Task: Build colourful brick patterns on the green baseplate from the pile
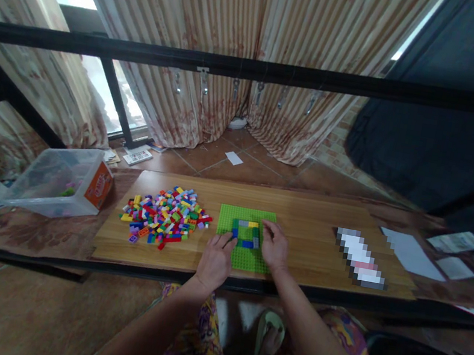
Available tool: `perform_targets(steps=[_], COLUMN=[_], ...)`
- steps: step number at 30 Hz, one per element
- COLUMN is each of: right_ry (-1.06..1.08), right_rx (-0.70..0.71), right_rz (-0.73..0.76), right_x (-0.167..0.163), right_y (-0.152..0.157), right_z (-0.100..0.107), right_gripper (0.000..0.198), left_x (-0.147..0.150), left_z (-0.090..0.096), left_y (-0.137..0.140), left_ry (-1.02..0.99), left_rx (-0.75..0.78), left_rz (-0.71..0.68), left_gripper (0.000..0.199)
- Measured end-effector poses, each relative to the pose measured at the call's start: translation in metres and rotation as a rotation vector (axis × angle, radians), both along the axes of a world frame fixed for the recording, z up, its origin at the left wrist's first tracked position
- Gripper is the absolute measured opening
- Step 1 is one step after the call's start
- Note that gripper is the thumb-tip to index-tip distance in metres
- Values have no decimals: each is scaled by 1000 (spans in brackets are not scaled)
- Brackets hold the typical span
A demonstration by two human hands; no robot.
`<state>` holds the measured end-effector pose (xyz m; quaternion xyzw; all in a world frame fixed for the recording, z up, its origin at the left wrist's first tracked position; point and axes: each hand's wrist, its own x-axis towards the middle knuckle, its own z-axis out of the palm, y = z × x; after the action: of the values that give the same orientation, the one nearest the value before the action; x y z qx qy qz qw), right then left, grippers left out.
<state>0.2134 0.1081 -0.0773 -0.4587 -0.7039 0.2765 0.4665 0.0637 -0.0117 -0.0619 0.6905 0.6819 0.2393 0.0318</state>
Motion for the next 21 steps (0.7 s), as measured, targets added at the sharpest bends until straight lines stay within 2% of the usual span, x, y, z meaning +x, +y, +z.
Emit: perform_targets(steps=[8,12,15,21], right_ry=[-39,-111,-114,-29], right_rx=[8,1,-33,-121], right_rz=[24,106,161,156], right_x=[-1,0,3,7], right_y=[-1,-3,-1,5], right_z=[0,4,7,7], right_gripper=[26,33,38,40], left_x=[2,1,2,2], left_z=[0,0,3,7], left_y=[1,0,-1,-1], left_ry=[43,10,-13,-35], left_rx=[3,13,4,-9], left_rz=[14,9,15,17], left_gripper=[41,41,42,43])
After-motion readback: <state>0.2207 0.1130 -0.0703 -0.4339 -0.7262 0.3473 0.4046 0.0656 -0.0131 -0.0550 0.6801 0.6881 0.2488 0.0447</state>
